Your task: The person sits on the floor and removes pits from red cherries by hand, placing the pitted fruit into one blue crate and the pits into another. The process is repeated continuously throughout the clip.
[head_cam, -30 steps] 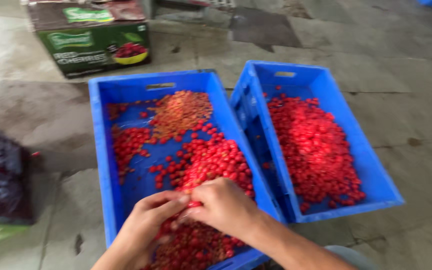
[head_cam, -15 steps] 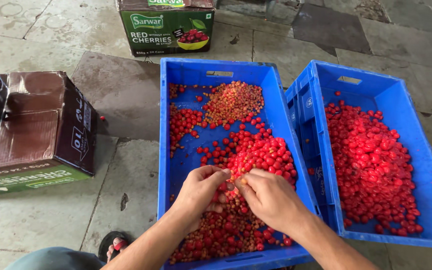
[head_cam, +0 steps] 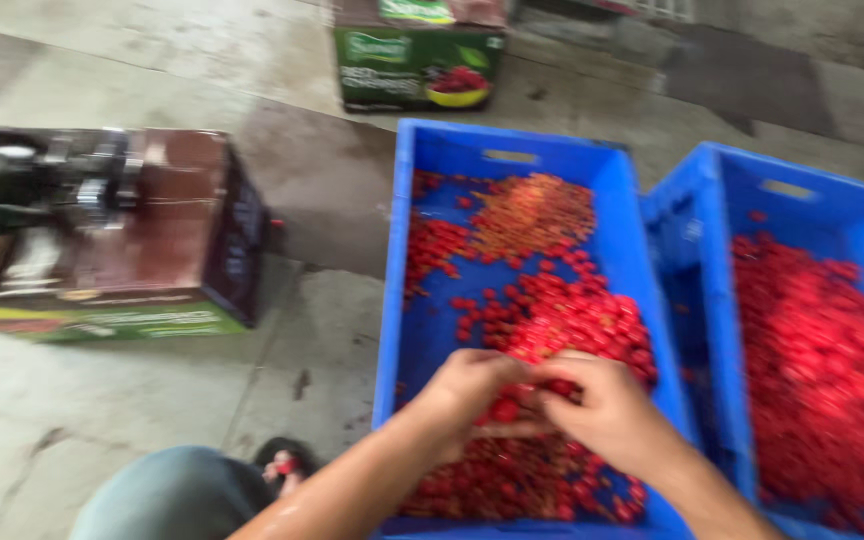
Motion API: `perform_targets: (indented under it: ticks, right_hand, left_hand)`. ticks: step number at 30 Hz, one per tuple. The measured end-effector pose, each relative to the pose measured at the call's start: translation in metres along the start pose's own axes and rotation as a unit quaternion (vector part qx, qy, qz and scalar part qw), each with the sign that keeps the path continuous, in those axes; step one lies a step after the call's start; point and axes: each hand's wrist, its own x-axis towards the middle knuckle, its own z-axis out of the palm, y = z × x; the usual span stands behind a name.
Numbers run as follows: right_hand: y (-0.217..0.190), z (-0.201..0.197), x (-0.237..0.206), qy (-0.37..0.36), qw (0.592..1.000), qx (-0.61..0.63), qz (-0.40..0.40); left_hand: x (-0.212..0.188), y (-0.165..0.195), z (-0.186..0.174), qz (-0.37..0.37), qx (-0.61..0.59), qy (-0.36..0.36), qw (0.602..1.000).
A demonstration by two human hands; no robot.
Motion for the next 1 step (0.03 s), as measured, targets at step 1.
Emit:
perform_targets:
  ticks: [1]
  right_hand:
    - [0.0062, -0.0004, 0.0074, 0.002, 1.000, 0.017, 0.010]
  left_hand:
    - [0.0024, -0.0020, -0.0016, 0.004, 0.035, 0.009, 0.999]
